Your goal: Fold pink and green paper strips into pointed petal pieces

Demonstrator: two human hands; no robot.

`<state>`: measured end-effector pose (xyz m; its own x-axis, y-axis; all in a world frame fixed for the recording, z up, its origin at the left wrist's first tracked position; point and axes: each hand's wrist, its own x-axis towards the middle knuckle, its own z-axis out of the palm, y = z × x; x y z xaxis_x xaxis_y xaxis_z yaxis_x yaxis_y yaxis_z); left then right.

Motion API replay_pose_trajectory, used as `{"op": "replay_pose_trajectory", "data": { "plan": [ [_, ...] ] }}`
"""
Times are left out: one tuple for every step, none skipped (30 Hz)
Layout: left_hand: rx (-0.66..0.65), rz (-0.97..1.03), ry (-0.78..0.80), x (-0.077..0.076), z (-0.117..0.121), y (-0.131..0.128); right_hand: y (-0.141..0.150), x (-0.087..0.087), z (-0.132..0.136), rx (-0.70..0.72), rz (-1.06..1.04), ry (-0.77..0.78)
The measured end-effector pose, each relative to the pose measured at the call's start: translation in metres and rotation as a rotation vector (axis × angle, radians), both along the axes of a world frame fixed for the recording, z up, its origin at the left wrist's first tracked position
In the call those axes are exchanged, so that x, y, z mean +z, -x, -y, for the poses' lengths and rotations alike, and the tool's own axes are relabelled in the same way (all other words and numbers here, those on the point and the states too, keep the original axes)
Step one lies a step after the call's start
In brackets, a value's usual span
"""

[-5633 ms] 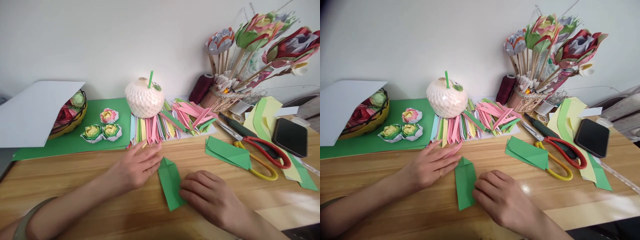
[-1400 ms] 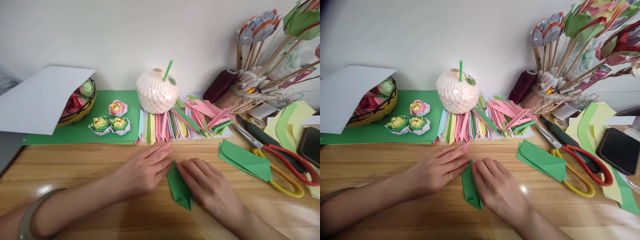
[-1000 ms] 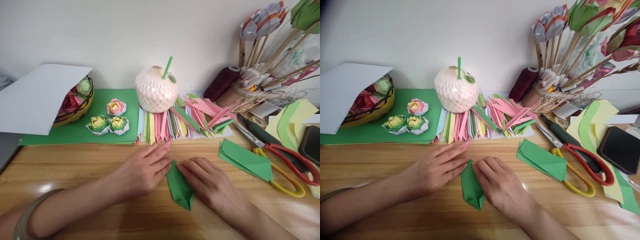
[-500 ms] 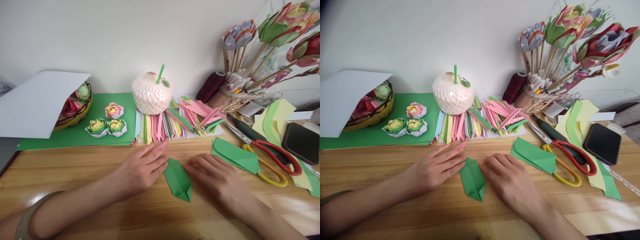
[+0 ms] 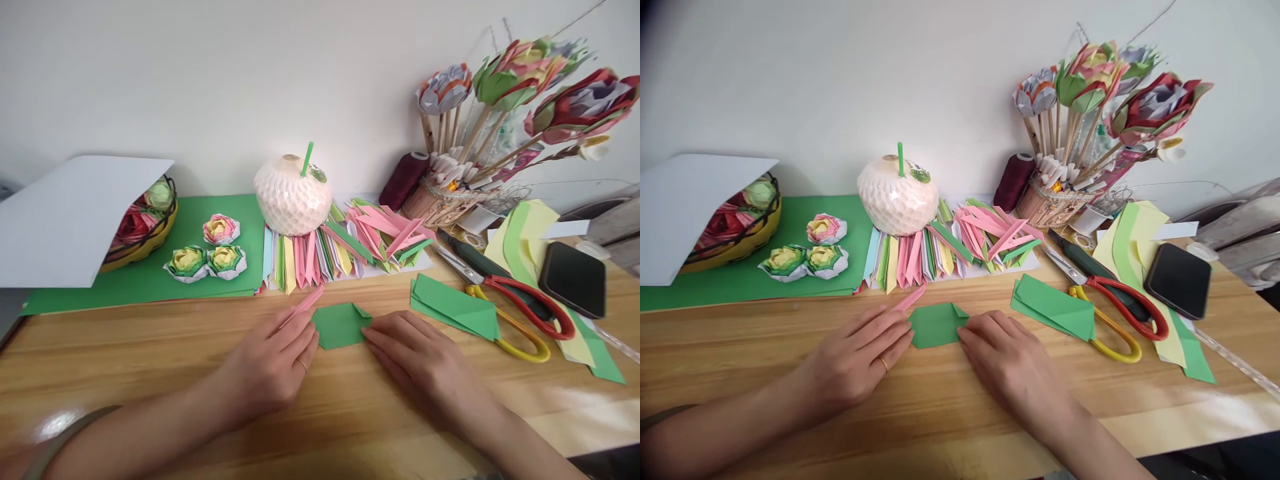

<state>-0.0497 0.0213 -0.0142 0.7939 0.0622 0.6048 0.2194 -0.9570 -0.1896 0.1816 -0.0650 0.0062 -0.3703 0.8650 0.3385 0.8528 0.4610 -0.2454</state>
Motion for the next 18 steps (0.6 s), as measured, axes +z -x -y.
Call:
{"op": "replay_pose_trajectory", "data": {
  "plan": [
    [-0.006,-0.004,-0.004,0.0,0.0,0.0,0.0,0.0,-0.002,0.013,0.005,-0.005],
    [-0.009,-0.008,-0.005,0.0,0.0,0.0,0.0,0.001,-0.005,0.027,0.009,-0.006],
    [-0.01,-0.007,-0.002,0.0,0.0,0.0,0.0,0.001,-0.007,0.045,0.012,-0.003],
    [-0.009,-0.004,0.002,0.0,0.0,0.0,-0.001,0.002,-0.008,0.062,0.014,0.007],
    [-0.006,-0.002,0.005,0.0,-0.001,-0.001,-0.001,0.003,-0.01,0.078,0.015,0.022],
    [0.0,0.003,0.006,0.001,-0.001,-0.002,-0.002,0.003,-0.012,0.09,0.014,0.037],
    [0.008,0.008,0.008,0.001,-0.002,-0.003,-0.003,0.003,-0.014,0.101,0.012,0.051],
    [0.016,0.013,0.008,0.002,-0.002,-0.004,-0.005,0.003,-0.016,0.113,0.007,0.061],
    [0.021,0.019,0.009,0.003,-0.003,-0.005,-0.006,0.003,-0.019,0.128,0.001,0.07],
    [0.023,0.02,0.015,0.003,-0.003,-0.006,-0.008,0.003,-0.021,0.143,-0.009,0.079],
    [0.024,0.02,0.024,0.003,-0.004,-0.007,-0.009,0.002,-0.023,0.158,-0.02,0.088],
    [0.025,0.021,0.039,0.003,-0.004,-0.007,-0.011,0.001,-0.024,0.17,-0.033,0.097],
    [0.027,0.019,0.058,0.003,-0.004,-0.008,-0.012,0.0,-0.026,0.181,-0.044,0.103],
    [0.033,0.015,0.081,0.002,-0.004,-0.008,-0.013,-0.001,-0.027,0.19,-0.051,0.102],
    [0.04,0.011,0.105,0.001,-0.004,-0.009,-0.014,-0.002,-0.028,0.196,-0.054,0.096],
    [0.048,0.007,0.128,0.0,-0.004,-0.009,-0.014,-0.003,-0.028,0.203,-0.052,0.083],
    [0.053,0.0,0.145,-0.001,-0.004,-0.009,-0.015,-0.003,-0.029,0.211,-0.046,0.068],
    [0.054,-0.009,0.151,-0.001,-0.004,-0.009,-0.015,-0.004,-0.029,0.221,-0.038,0.051]
  ]
}}
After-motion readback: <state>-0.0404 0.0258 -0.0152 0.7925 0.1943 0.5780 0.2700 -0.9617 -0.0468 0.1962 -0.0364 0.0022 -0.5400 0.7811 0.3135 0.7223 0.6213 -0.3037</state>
